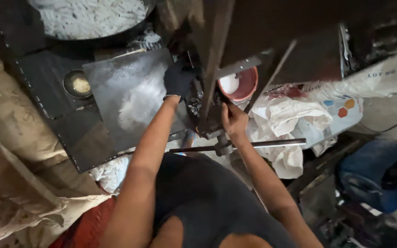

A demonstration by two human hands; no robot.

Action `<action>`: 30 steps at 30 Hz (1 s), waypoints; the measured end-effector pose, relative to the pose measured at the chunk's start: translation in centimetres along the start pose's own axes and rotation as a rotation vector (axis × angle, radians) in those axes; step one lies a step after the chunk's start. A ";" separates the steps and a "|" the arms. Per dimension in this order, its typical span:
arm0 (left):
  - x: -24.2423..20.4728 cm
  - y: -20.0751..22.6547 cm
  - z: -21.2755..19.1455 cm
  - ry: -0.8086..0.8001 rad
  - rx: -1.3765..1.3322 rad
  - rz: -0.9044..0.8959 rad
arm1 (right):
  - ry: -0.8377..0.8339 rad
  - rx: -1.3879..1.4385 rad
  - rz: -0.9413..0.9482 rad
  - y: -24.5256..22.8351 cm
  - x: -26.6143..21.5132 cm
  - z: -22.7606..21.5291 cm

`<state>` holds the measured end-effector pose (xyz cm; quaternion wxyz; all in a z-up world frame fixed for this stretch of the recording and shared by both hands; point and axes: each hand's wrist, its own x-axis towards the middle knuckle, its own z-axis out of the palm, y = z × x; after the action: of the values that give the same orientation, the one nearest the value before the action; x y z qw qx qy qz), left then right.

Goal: The person operates a manual machine by repeatedly placing a metal block into a slot and turning a crank handle. The person wears a glove on the left hand and uses both hands to manipulate the block and crank.

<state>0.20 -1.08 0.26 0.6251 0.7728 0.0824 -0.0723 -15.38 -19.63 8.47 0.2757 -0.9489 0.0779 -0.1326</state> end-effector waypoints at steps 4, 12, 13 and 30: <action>0.5 -2.0 0.0 -0.085 -0.004 0.158 | 0.055 0.046 -0.058 0.2 -0.2 0.3; -6.0 -13.0 -7.3 -0.185 -0.811 -0.311 | 0.002 0.026 -0.524 4.4 -5.8 -7.4; -7.5 -13.4 -7.9 -0.157 -0.909 -0.341 | -0.010 0.011 -0.608 6.0 -7.0 -9.4; -16.3 -13.3 -7.7 -0.730 0.162 -0.280 | -0.136 1.097 0.987 21.8 -18.3 9.9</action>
<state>-18.58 8.55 -7.31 0.5345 0.7243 -0.0467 -0.4330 -31.51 -28.81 -15.21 0.7421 -0.5354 0.4007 0.0458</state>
